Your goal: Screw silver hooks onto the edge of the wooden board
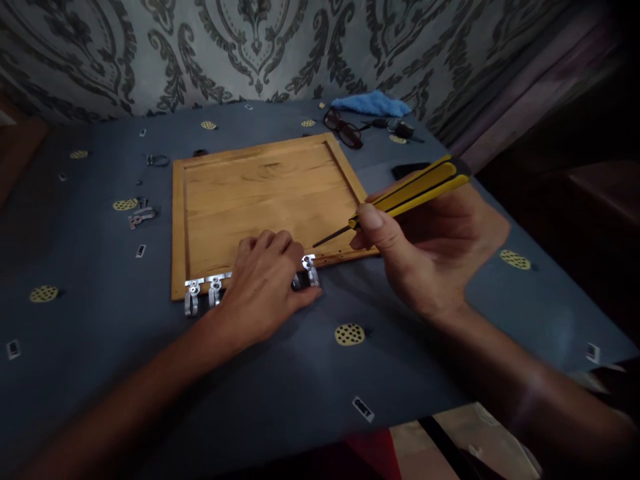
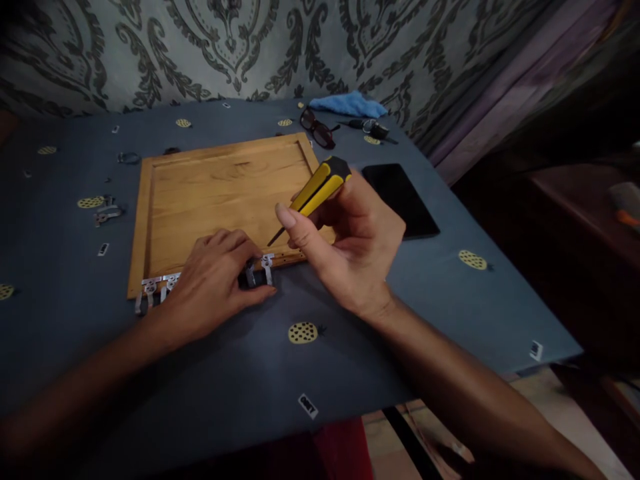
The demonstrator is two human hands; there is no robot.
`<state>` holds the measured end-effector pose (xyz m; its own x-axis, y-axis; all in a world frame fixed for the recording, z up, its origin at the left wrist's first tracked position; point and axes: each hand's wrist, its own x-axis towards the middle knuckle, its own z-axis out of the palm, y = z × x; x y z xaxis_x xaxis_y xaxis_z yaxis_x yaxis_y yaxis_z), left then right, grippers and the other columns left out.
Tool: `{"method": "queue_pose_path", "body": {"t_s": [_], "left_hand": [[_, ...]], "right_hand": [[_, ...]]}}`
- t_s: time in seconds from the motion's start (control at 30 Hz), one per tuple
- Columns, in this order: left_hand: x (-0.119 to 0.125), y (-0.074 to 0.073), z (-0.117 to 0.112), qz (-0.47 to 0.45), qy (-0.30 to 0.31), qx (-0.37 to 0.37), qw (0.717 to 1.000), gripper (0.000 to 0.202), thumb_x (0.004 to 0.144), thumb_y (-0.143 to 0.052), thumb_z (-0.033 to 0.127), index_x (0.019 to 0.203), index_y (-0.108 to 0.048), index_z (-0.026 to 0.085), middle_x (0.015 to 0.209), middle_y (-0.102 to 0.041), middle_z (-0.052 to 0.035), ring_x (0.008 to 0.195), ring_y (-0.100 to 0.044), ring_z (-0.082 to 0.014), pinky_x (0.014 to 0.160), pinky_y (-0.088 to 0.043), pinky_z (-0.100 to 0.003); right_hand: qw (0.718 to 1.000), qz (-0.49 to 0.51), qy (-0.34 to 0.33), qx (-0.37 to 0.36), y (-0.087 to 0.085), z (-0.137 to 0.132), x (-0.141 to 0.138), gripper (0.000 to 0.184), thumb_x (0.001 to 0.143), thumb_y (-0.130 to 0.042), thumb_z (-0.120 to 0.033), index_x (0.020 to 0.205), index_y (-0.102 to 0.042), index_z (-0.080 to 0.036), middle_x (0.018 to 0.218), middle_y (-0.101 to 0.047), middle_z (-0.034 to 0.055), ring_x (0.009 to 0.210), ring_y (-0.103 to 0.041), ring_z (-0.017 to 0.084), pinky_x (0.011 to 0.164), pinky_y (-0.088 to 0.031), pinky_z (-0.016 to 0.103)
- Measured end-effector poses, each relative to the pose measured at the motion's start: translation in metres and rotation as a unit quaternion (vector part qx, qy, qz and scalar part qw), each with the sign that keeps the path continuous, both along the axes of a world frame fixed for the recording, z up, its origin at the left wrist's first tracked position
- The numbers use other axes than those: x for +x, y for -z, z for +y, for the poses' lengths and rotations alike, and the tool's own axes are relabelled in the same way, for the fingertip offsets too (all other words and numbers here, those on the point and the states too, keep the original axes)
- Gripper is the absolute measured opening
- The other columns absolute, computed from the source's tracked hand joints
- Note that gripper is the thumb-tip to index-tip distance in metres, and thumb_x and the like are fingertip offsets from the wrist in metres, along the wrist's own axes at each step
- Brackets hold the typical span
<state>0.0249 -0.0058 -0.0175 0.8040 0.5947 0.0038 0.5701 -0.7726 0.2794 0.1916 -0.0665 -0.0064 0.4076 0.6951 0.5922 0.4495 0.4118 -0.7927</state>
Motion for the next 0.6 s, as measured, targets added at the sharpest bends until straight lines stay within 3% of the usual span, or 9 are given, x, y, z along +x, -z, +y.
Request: {"method": "queue_pose_path", "body": {"t_s": [0.27,0.6], "left_hand": [[0.002,-0.004,0.001,0.017,-0.004,-0.011,1.0,0.033,0.086,-0.075,0.044,0.103,-0.067,0.016,0.108,-0.065,-0.0094,0.107,-0.057,-0.0319,0.093,-0.044,-0.048],[0.003,-0.003,0.0,0.023,-0.007,-0.013,1.0,0.035,0.086,-0.075,0.046,0.103,-0.066,0.017,0.109,-0.065,-0.0091,0.109,-0.057,-0.0319,0.093,-0.044,-0.046]], "right_hand": [[0.998,-0.018,-0.035,-0.054,0.009,-0.002,0.0,0.026,0.078,-0.084,-0.045,0.074,-0.065,-0.027,0.067,-0.06,-0.0025,0.056,-0.056,0.015,0.052,-0.047,0.032],[0.997,-0.028,-0.035,-0.062,0.016,0.0,0.0,0.028,0.078,-0.083,-0.048,0.075,-0.065,-0.027,0.069,-0.06,-0.0025,0.057,-0.058,0.014,0.053,-0.05,0.031]]}}
